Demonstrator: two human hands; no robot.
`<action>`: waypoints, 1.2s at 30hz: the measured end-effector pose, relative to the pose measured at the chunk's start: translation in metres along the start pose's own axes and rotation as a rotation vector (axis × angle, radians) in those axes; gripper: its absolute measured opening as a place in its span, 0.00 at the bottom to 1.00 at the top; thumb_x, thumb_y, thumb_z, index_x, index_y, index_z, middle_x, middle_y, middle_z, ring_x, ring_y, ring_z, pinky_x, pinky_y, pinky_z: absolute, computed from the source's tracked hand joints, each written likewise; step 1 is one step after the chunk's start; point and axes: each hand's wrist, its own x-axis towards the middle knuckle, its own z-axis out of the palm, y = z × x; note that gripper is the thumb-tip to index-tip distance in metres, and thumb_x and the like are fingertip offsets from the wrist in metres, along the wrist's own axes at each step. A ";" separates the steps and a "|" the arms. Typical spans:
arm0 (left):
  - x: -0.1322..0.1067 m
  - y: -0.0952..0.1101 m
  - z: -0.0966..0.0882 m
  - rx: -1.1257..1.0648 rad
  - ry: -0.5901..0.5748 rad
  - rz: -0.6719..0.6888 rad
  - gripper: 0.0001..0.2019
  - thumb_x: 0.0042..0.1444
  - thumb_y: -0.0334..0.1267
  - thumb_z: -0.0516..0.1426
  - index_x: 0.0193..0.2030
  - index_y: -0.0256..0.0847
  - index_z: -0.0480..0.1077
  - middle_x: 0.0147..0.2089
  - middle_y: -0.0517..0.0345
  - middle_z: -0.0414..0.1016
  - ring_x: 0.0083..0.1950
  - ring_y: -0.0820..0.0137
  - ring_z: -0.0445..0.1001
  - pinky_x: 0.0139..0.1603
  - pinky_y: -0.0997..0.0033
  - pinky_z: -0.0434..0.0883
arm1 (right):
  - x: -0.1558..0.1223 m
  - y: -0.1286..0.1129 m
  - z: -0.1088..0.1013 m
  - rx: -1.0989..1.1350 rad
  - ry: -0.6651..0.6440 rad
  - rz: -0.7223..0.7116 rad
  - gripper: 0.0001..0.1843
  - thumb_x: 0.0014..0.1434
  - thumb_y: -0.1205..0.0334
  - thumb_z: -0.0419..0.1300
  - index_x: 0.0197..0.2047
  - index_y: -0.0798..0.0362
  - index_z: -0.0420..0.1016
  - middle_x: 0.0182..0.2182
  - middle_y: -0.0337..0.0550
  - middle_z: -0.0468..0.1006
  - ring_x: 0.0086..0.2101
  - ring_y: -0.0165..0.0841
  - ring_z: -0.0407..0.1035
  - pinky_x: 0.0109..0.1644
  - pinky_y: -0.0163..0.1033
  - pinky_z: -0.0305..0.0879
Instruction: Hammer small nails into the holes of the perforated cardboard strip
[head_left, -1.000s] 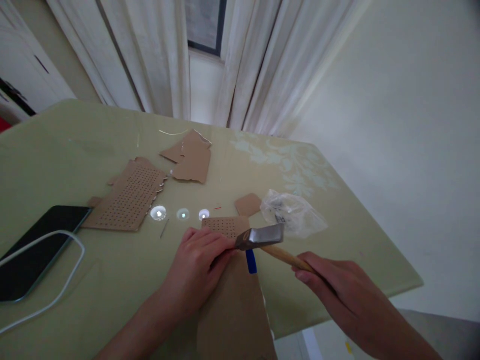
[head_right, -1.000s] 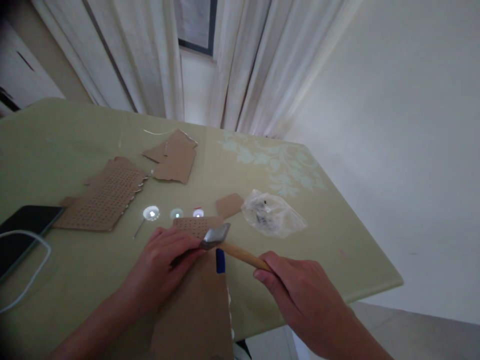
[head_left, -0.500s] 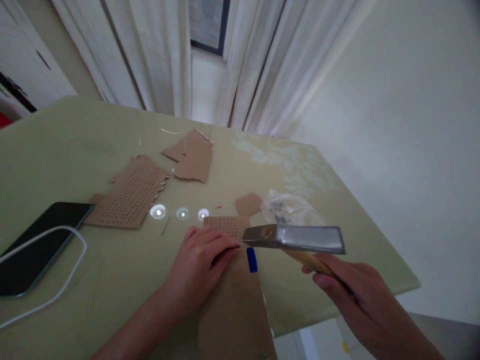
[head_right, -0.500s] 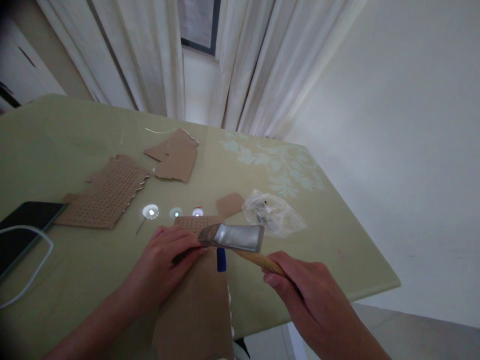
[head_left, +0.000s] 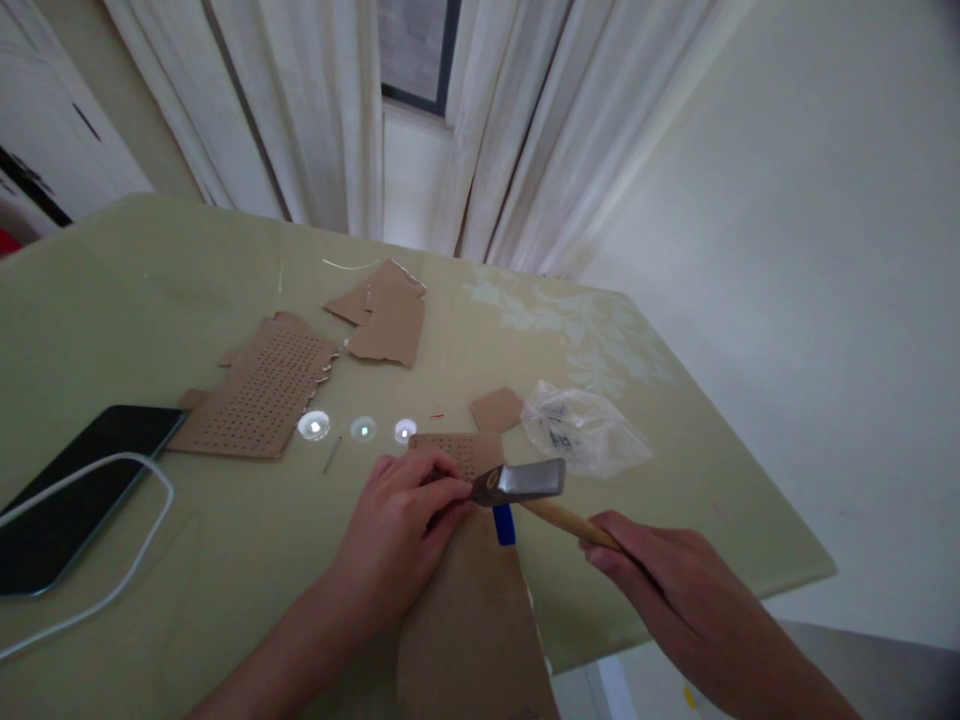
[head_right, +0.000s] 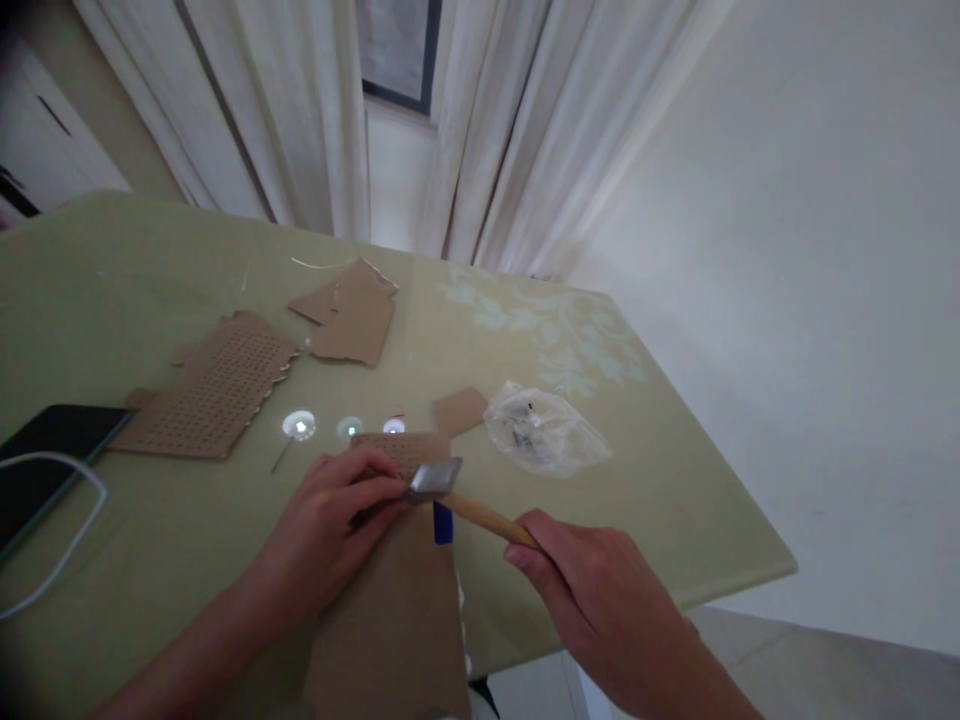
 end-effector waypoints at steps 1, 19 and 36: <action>0.000 0.000 0.000 0.002 -0.003 -0.004 0.11 0.70 0.31 0.62 0.44 0.50 0.86 0.48 0.55 0.83 0.48 0.58 0.79 0.50 0.54 0.71 | 0.000 0.000 0.000 -0.001 -0.003 0.005 0.22 0.83 0.47 0.51 0.40 0.47 0.76 0.25 0.35 0.80 0.25 0.34 0.77 0.31 0.38 0.66; -0.001 0.001 0.001 -0.005 -0.022 -0.029 0.07 0.68 0.34 0.65 0.47 0.50 0.85 0.50 0.55 0.83 0.51 0.56 0.80 0.54 0.51 0.74 | 0.001 0.002 0.004 0.018 -0.045 0.032 0.25 0.84 0.44 0.47 0.39 0.47 0.74 0.26 0.35 0.78 0.26 0.34 0.77 0.33 0.38 0.64; -0.004 0.000 0.002 -0.027 -0.023 -0.080 0.26 0.61 0.38 0.71 0.66 0.51 0.77 0.65 0.51 0.77 0.62 0.51 0.79 0.65 0.44 0.78 | 0.007 0.004 0.029 0.064 -0.001 0.042 0.24 0.83 0.46 0.48 0.36 0.47 0.71 0.25 0.35 0.76 0.25 0.33 0.74 0.32 0.37 0.65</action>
